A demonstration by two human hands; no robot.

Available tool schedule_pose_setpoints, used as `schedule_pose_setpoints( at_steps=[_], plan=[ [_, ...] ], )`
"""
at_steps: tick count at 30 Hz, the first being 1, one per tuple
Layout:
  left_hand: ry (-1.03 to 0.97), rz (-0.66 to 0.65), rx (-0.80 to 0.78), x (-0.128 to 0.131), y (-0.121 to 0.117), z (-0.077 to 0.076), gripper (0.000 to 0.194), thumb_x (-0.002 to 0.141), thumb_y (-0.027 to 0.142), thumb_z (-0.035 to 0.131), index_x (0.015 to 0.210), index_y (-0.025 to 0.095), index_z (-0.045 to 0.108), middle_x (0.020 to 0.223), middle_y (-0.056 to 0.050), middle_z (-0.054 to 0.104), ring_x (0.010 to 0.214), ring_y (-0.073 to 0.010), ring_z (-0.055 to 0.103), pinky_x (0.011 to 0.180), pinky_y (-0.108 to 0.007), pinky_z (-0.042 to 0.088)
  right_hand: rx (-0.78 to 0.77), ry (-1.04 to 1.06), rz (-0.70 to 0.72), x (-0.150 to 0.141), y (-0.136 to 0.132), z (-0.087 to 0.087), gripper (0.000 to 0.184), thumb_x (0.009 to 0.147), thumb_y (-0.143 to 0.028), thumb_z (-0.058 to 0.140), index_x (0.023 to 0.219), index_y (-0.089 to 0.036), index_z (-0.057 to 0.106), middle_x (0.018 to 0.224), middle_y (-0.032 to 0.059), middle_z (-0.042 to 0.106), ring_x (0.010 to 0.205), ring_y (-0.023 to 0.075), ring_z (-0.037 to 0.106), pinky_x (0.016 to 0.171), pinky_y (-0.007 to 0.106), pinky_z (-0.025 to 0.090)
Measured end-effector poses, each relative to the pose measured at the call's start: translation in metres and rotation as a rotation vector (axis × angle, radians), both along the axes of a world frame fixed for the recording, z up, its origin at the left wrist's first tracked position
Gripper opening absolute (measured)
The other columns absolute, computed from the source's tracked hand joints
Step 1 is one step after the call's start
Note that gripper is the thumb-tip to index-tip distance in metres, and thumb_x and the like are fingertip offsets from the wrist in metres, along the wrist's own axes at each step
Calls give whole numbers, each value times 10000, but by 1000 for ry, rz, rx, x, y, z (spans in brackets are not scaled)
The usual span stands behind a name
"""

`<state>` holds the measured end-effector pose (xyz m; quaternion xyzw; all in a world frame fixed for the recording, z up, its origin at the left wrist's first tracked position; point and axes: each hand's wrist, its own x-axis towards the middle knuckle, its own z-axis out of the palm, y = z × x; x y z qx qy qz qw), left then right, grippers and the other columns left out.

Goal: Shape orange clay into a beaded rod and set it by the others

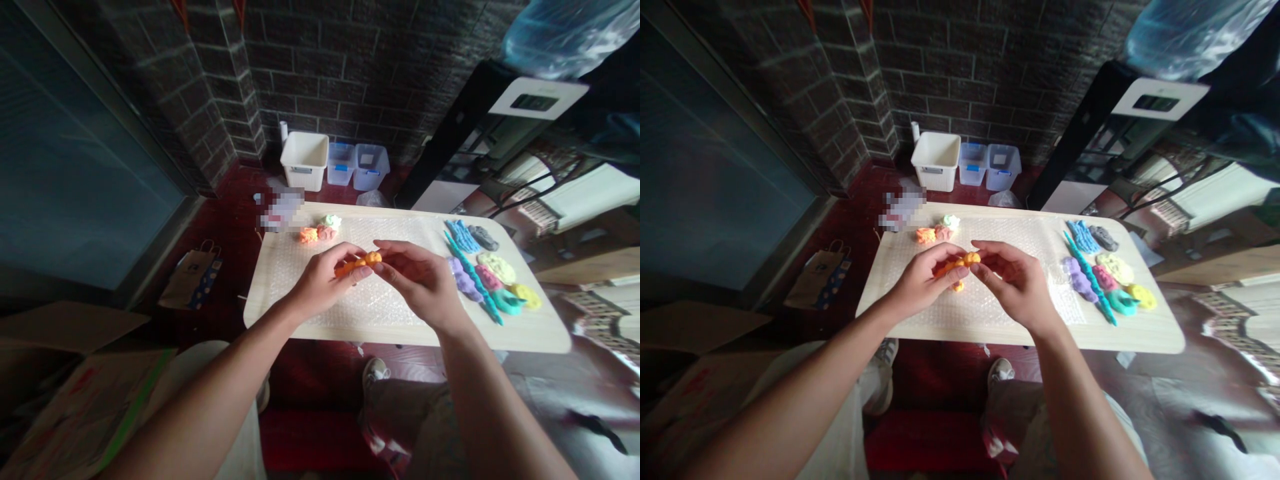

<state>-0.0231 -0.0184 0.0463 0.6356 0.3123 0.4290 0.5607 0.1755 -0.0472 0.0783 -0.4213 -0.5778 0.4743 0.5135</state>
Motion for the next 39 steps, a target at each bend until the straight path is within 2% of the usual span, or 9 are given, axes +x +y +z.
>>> schedule_pose_setpoints(
  at_steps=[3, 6, 10, 16, 39],
  plan=[
    [-27, 2, -14, 1, 0, 1, 341, 897, 395, 781, 1134, 182, 662, 1117, -88, 718, 890, -160, 683, 772, -282, 555, 17, -21, -14, 1, 0, 3, 240, 863, -251, 847, 1100, -245, 814, 1062, 66, 788, 974, 209, 760, 900, 374, 640],
    [-36, 22, -29, 1, -1, 2, 265, 915, 354, 756, 1080, 174, 652, 1108, -90, 709, 888, -152, 682, 780, -282, 557, 11, -52, -14, 2, 0, 5, 227, 855, -264, 853, 1079, -244, 822, 1107, 77, 772, 987, 218, 751, 891, 381, 639],
    [-57, 26, -68, 1, -2, 3, 253, 908, 345, 760, 1039, 172, 629, 1020, -71, 711, 823, -135, 673, 734, -264, 550, -21, -59, 14, 4, 0, 4, 259, 861, -280, 850, 1114, -249, 806, 1075, 76, 785, 953, 218, 748, 887, 403, 640],
    [-94, -15, -101, 0, -2, 4, 265, 884, 346, 789, 993, 168, 626, 875, -27, 695, 726, -112, 650, 673, -244, 525, 72, -155, 61, 6, 0, 8, 198, 891, -294, 822, 1074, -220, 806, 1055, 91, 765, 964, 222, 728, 870, 393, 628],
    [-111, -35, -127, 0, -2, 7, 276, 878, 368, 794, 967, 160, 635, 887, -33, 697, 690, -99, 628, 627, -230, 502, 123, -237, 100, 8, -2, 10, 170, 928, -275, 781, 1091, -230, 797, 1056, 92, 757, 980, 229, 712, 860, 403, 603]
  ],
)
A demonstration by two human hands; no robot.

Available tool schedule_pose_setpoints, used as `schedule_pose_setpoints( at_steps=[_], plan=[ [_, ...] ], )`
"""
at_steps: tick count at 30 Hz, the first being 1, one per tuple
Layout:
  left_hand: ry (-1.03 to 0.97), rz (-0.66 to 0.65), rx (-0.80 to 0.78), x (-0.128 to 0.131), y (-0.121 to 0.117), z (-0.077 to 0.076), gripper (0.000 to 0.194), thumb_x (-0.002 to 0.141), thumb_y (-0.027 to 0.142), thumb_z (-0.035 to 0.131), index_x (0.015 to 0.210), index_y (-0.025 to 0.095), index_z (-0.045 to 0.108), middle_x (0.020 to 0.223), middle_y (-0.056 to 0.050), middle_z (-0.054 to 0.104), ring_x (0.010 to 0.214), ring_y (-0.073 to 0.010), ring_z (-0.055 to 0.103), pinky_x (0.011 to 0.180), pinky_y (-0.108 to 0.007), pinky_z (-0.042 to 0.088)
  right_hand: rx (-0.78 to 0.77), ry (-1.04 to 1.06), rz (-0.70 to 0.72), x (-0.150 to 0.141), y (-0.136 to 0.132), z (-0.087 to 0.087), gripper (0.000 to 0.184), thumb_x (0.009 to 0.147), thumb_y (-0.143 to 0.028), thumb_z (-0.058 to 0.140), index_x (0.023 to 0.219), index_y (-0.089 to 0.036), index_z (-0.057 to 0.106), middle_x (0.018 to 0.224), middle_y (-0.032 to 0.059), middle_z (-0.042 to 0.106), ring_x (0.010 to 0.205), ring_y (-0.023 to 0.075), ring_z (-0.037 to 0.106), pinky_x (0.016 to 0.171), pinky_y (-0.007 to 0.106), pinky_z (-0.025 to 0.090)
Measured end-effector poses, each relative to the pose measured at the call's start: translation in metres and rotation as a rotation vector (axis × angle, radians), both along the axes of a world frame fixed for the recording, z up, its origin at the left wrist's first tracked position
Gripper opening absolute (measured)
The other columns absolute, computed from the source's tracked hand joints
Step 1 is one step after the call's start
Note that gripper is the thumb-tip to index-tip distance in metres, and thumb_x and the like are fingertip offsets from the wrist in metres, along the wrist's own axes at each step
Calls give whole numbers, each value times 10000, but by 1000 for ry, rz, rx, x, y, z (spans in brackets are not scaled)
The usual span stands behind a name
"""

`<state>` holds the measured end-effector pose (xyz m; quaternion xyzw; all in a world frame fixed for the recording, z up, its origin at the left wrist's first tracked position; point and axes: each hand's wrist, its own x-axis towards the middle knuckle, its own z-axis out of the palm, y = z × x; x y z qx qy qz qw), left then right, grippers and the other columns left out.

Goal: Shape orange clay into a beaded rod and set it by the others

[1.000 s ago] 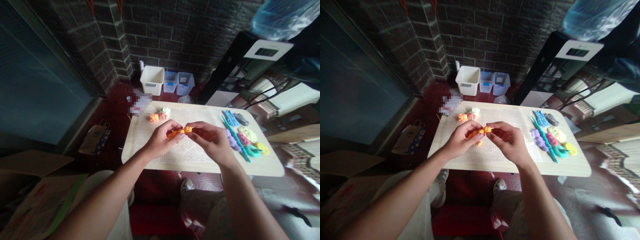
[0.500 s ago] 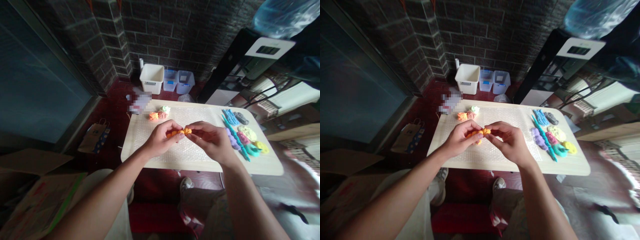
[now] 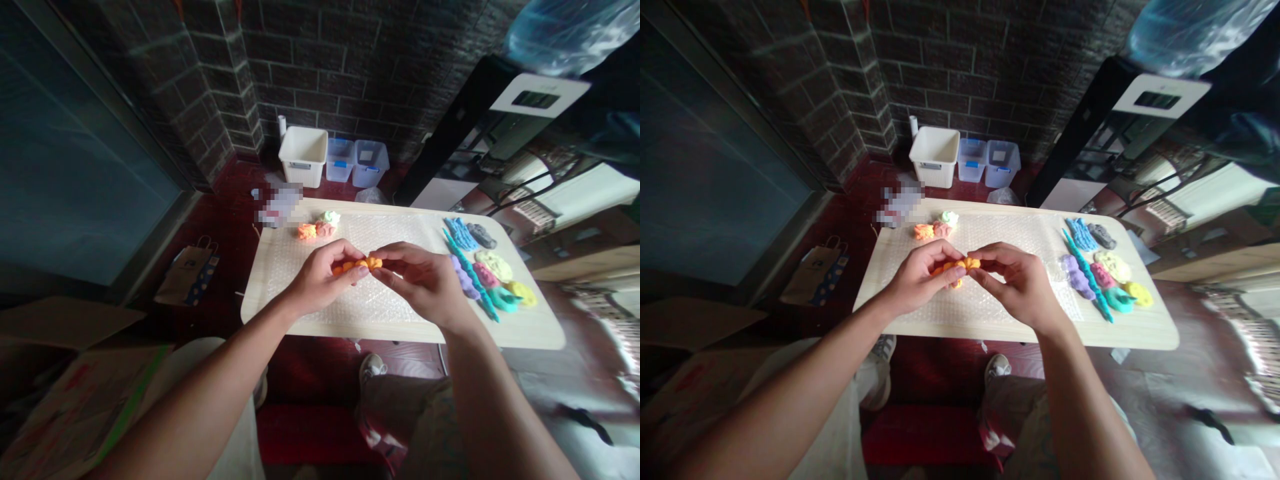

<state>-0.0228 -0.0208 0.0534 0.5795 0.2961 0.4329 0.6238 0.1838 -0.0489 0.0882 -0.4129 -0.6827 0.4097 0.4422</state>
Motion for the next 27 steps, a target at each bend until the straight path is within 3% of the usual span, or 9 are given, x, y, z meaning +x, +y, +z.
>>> schedule_pose_setpoints(
  at_steps=[19, 23, 27],
  plan=[
    [-1, -40, -42, 3, 1, -2, 270, 885, 367, 773, 978, 163, 624, 922, -41, 686, 695, -99, 616, 621, -233, 509, -39, 25, -43, -1, 0, 1, 225, 888, -293, 814, 1106, -234, 810, 1101, 98, 756, 974, 230, 733, 889, 411, 634],
    [15, -41, -82, 3, 3, -4, 282, 896, 386, 753, 1009, 160, 627, 954, -58, 711, 695, -104, 631, 614, -233, 503, -109, 80, -74, 2, 0, -1, 342, 860, -286, 840, 1190, -221, 776, 1213, 112, 734, 891, 202, 748, 785, 365, 637],
    [3, -36, -218, 2, 3, -3, 312, 937, 443, 699, 1062, 167, 626, 949, -80, 754, 683, -122, 671, 607, -241, 493, -159, 119, -119, 6, 3, -3, 426, 851, -309, 849, 1251, -216, 733, 1191, 109, 753, 838, 179, 735, 708, 323, 613]
  ],
)
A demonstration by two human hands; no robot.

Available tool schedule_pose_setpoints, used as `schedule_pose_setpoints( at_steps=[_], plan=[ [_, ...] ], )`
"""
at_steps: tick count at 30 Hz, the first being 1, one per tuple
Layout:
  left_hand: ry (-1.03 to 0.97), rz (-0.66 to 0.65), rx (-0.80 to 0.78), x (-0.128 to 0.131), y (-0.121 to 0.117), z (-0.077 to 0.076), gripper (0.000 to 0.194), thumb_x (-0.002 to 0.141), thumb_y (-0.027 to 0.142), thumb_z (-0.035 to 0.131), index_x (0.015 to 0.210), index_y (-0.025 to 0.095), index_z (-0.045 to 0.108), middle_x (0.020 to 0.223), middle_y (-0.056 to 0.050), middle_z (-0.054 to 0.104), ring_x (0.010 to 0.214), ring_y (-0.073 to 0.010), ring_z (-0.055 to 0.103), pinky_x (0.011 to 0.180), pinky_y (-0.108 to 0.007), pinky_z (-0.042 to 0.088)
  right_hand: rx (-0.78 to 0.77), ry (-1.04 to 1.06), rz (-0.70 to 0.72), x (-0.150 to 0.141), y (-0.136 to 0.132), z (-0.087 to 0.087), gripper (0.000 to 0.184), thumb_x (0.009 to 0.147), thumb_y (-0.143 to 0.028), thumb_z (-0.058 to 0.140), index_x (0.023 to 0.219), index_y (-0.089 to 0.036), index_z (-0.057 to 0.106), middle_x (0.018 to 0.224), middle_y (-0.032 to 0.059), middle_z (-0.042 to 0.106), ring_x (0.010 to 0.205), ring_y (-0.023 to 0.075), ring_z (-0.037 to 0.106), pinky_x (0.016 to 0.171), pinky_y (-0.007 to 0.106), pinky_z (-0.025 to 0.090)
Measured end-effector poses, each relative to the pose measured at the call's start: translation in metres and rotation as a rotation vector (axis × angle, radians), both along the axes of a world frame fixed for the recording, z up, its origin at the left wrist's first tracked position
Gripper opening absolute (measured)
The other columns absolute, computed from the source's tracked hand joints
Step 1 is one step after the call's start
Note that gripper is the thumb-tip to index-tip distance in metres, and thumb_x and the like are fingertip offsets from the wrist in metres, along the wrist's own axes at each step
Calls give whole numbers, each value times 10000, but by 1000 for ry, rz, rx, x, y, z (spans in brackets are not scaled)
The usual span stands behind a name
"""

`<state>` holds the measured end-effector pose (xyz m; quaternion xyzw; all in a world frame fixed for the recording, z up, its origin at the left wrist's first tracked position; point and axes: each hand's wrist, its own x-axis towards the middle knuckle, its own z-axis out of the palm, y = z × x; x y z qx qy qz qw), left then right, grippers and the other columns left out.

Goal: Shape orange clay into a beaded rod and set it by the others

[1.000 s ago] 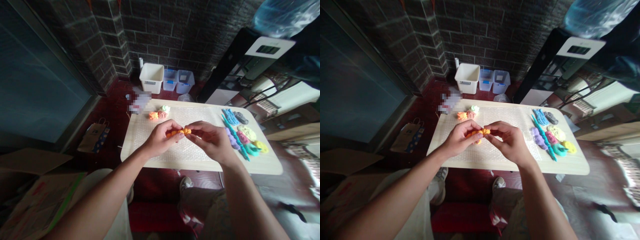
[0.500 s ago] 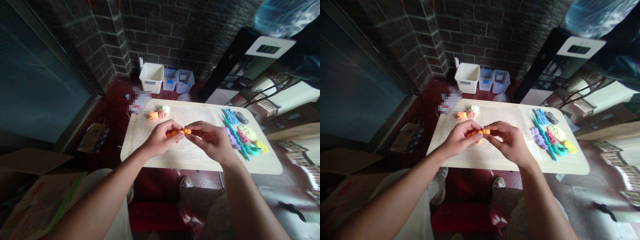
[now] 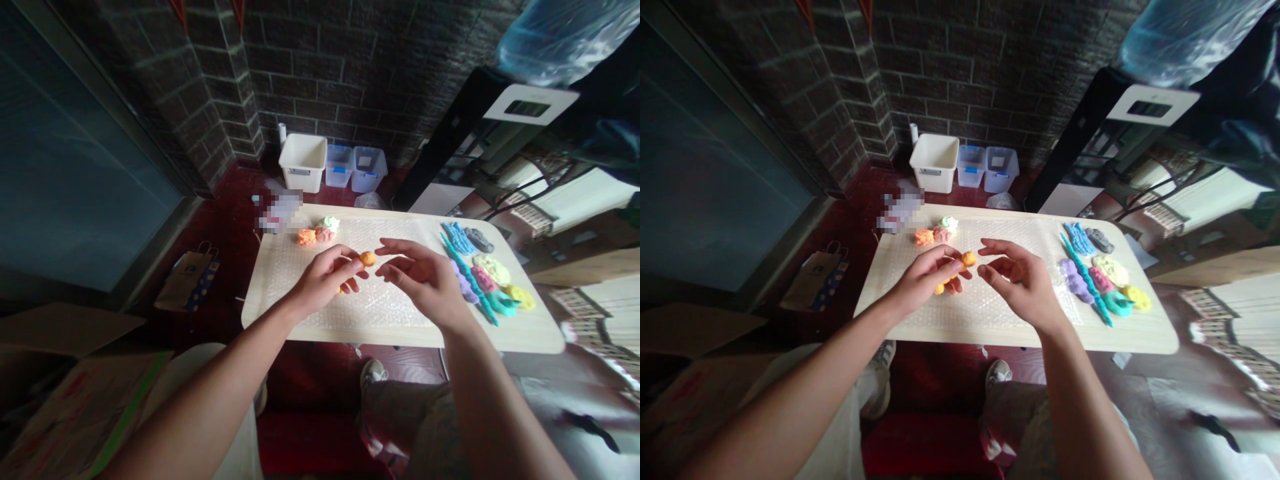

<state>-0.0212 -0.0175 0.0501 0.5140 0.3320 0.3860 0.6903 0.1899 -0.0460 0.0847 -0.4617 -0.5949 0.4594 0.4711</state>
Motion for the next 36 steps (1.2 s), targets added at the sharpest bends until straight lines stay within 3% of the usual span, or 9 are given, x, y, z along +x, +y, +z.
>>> schedule_pose_setpoints(
  at_steps=[4, 11, 18, 21, 24, 26, 28, 32, 36],
  plan=[
    [-68, 32, -142, 2, -1, 0, 317, 942, 471, 681, 1053, 183, 608, 900, -81, 763, 632, -125, 660, 528, -221, 434, -57, 40, -8, -4, 4, -5, 443, 840, -354, 857, 1237, -204, 731, 1091, 96, 776, 824, 177, 723, 699, 312, 598],
    [-54, -22, -183, 8, -3, -4, 403, 919, 499, 701, 1144, 184, 586, 828, -74, 744, 534, -89, 543, 465, -190, 294, -173, 196, 62, -17, 7, -18, 451, 806, -350, 896, 1197, -184, 745, 865, 35, 759, 710, 136, 659, 634, 279, 512],
    [-88, -37, -340, 5, 2, -5, 471, 928, 556, 605, 1196, 174, 538, 894, -96, 725, 613, -169, 659, 516, -253, 444, -218, 275, -7, -9, 12, -31, 355, 756, -341, 923, 1058, -206, 794, 810, 15, 745, 682, 135, 618, 631, 287, 470],
    [-53, 47, -380, 0, 10, -8, 405, 916, 507, 618, 1136, 170, 574, 960, -99, 714, 695, -181, 686, 577, -278, 502, -261, 326, -91, 0, 17, -37, 346, 732, -345, 930, 1020, -208, 797, 857, 21, 755, 684, 129, 619, 658, 294, 491],
    [175, 198, -287, -7, 21, -18, 298, 936, 444, 592, 1059, 173, 611, 988, -98, 717, 733, -176, 684, 594, -268, 492, -293, 389, -161, 11, 23, -47, 344, 711, -329, 939, 994, -206, 789, 883, 27, 759, 724, 137, 647, 716, 305, 522],
    [385, 295, -121, -11, 26, -29, 241, 910, 403, 649, 1006, 183, 635, 1000, -84, 720, 743, -167, 673, 613, -263, 484, -300, 417, -205, 18, 27, -56, 359, 684, -307, 954, 980, -200, 782, 878, 28, 759, 744, 142, 662, 745, 308, 532],
    [529, 302, 49, -12, 28, -41, 244, 846, 363, 747, 996, 189, 665, 1024, -76, 724, 800, -170, 678, 690, -274, 511, -311, 433, -243, 24, 29, -65, 370, 660, -298, 966, 959, -193, 775, 867, 28, 756, 745, 145, 668, 752, 309, 535],
    [454, 91, 73, -2, 22, -58, 444, 819, 459, 809, 1140, 188, 667, 1061, -107, 741, 822, -193, 715, 683, -297, 548, -323, 442, -259, 25, 30, -72, 358, 666, -306, 961, 948, -198, 770, 880, 37, 755, 743, 152, 667, 751, 320, 543],
    [331, 111, 101, 12, 17, -60, 489, 785, 438, 855, 1146, 179, 651, 1038, -117, 769, 883, -218, 750, 735, -311, 573, -298, 457, -228, 22, 26, -67, 343, 698, -304, 943, 985, -226, 773, 932, 37, 759, 770, 153, 670, 769, 317, 552]
  ],
)
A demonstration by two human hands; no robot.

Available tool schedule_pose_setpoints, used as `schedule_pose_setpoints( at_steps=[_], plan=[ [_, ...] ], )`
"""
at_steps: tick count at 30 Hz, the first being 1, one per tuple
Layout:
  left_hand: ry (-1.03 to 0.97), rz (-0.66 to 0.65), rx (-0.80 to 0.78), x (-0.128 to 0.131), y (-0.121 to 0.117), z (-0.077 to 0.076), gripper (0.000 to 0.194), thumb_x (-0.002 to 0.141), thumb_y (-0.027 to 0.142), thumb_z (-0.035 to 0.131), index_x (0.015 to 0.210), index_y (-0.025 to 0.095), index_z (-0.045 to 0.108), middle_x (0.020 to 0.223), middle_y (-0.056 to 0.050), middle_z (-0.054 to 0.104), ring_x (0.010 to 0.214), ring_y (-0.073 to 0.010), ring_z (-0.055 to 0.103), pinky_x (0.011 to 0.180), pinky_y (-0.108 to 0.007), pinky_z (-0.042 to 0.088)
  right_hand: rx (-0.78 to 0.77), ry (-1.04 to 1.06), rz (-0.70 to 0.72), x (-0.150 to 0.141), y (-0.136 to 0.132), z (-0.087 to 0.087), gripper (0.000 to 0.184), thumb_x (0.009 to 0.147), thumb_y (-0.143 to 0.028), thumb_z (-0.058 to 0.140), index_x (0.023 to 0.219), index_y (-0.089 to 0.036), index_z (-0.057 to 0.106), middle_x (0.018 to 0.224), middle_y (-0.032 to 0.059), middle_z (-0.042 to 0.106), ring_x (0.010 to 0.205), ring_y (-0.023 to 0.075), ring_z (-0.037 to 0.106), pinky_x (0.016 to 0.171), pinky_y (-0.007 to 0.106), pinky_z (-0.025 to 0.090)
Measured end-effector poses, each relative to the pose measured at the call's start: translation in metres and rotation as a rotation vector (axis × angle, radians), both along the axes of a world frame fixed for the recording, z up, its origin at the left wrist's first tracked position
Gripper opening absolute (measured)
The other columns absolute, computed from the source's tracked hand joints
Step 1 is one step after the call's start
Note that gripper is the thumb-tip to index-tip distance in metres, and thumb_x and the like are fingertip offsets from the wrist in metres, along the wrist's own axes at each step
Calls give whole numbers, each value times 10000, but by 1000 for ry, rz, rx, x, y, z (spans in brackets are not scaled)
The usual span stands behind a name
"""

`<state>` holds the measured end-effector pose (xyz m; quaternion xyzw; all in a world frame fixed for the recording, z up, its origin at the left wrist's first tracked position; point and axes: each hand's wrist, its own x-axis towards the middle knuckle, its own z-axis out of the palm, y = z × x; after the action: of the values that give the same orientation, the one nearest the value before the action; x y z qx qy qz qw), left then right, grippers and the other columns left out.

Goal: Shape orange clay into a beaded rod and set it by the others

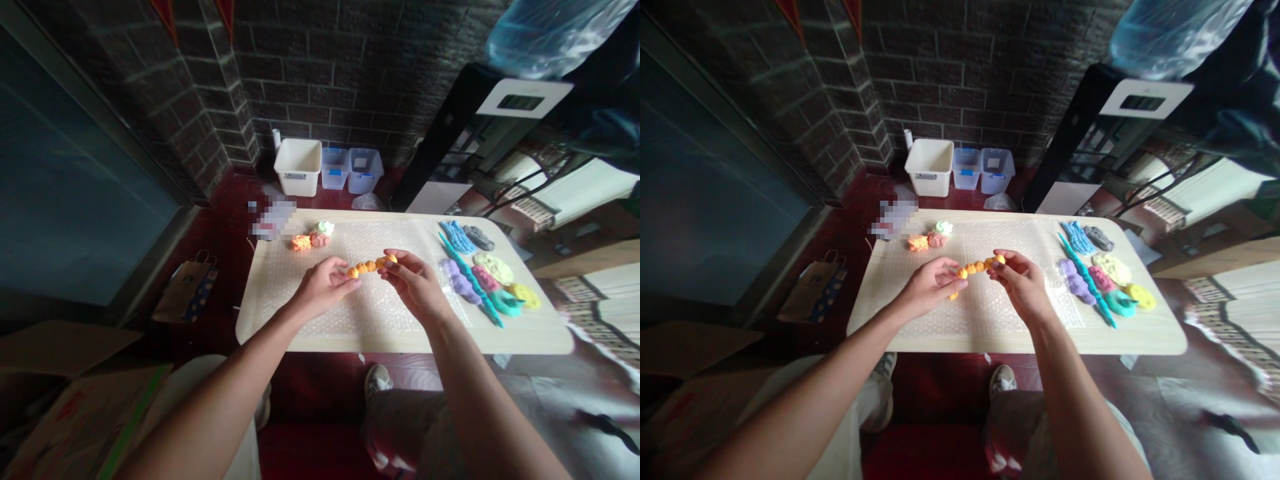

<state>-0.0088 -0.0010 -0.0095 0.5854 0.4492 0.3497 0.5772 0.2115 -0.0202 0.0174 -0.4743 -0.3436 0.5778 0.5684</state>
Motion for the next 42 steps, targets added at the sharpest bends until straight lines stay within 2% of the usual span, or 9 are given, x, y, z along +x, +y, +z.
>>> schedule_pose_setpoints(
  at_steps=[4, 7, 10, 13, 15, 19, 24, 30, 42],
  plan=[
    [-72, 7, 40, 6, 1, 3, 357, 800, 369, 840, 1028, 158, 666, 1011, -122, 790, 896, -225, 764, 777, -319, 578, 26, -41, 54, 2, -3, 4, 387, 716, -325, 935, 1053, -236, 768, 928, 29, 754, 752, 144, 663, 726, 296, 548],
    [-46, 5, 81, 5, -1, 4, 330, 803, 349, 833, 1030, 158, 689, 1014, -117, 796, 903, -223, 764, 781, -315, 577, 61, -168, 137, 10, -4, 5, 417, 712, -307, 945, 1079, -224, 766, 978, 33, 743, 767, 136, 665, 691, 272, 537],
    [4, -13, 111, 4, -4, 6, 315, 805, 328, 825, 1046, 163, 708, 1013, -105, 799, 895, -216, 759, 787, -315, 576, 57, -292, 248, 17, -6, 6, 493, 677, -319, 964, 1111, -215, 756, 1082, 62, 743, 847, 174, 704, 706, 294, 556],
    [57, -53, 140, 4, -9, 9, 289, 812, 308, 814, 1049, 170, 723, 985, -87, 799, 869, -205, 751, 789, -314, 574, 16, -478, 343, 19, -9, 7, 558, 682, -382, 955, 1165, -195, 747, 981, 80, 773, 789, 198, 712, 692, 331, 564],
    [83, -82, 164, 4, -11, 11, 270, 821, 309, 806, 1044, 175, 735, 978, -76, 800, 859, -200, 747, 778, -306, 571, 52, -639, 373, 17, -10, 8, 514, 704, -406, 935, 1140, -185, 775, 931, 86, 779, 763, 203, 706, 679, 338, 561],
    [141, -119, 195, 4, -14, 15, 231, 819, 271, 803, 1030, 184, 763, 951, -57, 803, 829, -189, 746, 747, -286, 562, 227, -857, 399, 12, -11, 11, 286, 786, -400, 874, 996, -208, 845, 965, 95, 779, 797, 215, 716, 682, 334, 557],
    [143, -113, 185, 2, -14, 15, 235, 810, 237, 806, 1038, 187, 785, 961, -63, 816, 853, -204, 759, 763, -289, 567, 313, -867, 404, 7, -11, 15, 232, 839, -407, 846, 996, -237, 862, 962, 97, 783, 816, 231, 730, 697, 346, 566],
    [115, -127, 151, 2, -14, 14, 230, 819, 251, 800, 1039, 184, 804, 978, -89, 817, 890, -234, 764, 787, -311, 583, 315, -835, 410, 6, -12, 13, 235, 854, -438, 837, 1013, -267, 867, 957, 91, 783, 794, 234, 729, 654, 345, 561],
    [96, -153, 156, 3, -14, 9, 264, 851, 270, 776, 1094, 179, 825, 1022, -95, 825, 917, -255, 766, 794, -319, 577, 324, -835, 411, 7, -13, 12, 252, 854, -456, 839, 1015, -265, 871, 947, 93, 783, 796, 235, 724, 675, 357, 560]
  ],
)
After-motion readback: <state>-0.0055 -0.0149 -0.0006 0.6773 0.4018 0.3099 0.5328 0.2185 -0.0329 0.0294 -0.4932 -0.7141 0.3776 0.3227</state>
